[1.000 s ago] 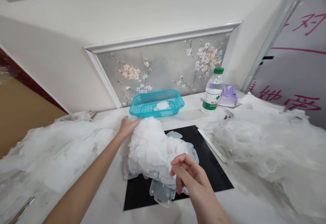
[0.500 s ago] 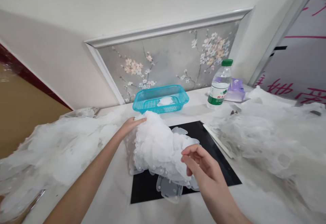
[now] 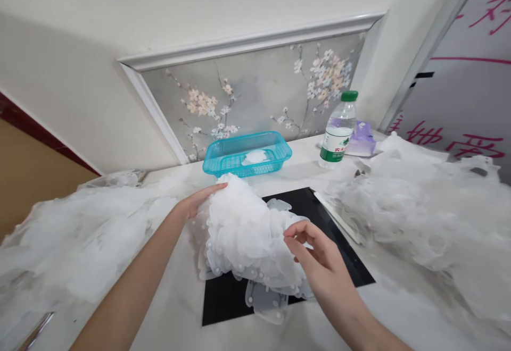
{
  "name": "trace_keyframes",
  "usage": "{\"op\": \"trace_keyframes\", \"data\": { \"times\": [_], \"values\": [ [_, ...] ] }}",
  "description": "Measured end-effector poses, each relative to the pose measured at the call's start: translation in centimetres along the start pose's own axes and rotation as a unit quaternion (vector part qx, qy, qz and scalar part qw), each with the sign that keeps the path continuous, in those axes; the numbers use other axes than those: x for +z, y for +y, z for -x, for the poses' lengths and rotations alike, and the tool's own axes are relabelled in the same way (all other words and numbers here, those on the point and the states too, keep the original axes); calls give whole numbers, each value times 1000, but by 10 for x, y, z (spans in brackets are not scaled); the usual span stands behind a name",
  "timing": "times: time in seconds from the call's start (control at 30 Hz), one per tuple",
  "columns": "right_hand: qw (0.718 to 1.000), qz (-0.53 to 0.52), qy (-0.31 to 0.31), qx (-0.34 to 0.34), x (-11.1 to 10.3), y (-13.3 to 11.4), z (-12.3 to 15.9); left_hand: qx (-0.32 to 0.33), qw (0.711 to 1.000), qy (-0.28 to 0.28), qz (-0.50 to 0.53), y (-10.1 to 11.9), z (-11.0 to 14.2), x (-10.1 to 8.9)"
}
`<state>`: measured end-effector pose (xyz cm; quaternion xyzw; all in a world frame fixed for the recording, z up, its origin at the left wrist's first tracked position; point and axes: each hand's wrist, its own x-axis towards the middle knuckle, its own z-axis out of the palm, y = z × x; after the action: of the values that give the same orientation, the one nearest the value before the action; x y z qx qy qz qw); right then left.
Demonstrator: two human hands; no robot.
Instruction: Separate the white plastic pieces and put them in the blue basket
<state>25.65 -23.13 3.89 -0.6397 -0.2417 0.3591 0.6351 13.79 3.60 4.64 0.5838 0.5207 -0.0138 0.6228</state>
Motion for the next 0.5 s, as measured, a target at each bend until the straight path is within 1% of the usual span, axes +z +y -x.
{"op": "trace_keyframes", "data": {
  "times": [0.1, 0.17, 0.2, 0.27, 0.3, 0.33, 0.37, 0.4, 0.43, 0.47, 0.5],
  "values": [
    [1000, -7, 16, 0, 1, 2, -3, -18, 999, -31, 12, -4, 5, 2],
    [1000, -8, 30, -2, 2, 3, -4, -15, 999, -41, -8, -8, 11, 4],
    [1000, -6, 29, -2, 2, 3, -4, -11, 999, -36, -27, -10, 14, 4],
    [1000, 3, 18, 4, 2, 2, -4, 12, 996, 5, -84, -11, 17, 3],
    [1000, 6, 13, 7, 2, 1, -3, 23, 993, 36, -109, -11, 18, 1],
    [1000, 6, 12, 11, 2, 1, -3, 34, 986, 85, -141, -9, 18, 0],
    [1000, 4, 13, 14, 2, 0, -3, 45, 969, 148, -191, -6, 18, -1],
    [1000, 0, 18, 15, 2, 0, -3, 57, 941, 211, -259, -2, 18, -2],
    [1000, -3, 23, 13, 2, 0, -2, 69, 904, 262, -330, 3, 18, -2],
    [1000, -5, 26, 9, 2, -1, -2, 82, 865, 297, -396, 8, 19, -1],
    [1000, -5, 28, 5, 2, -1, -2, 100, 830, 313, -451, 14, 20, 0]
  ]
}}
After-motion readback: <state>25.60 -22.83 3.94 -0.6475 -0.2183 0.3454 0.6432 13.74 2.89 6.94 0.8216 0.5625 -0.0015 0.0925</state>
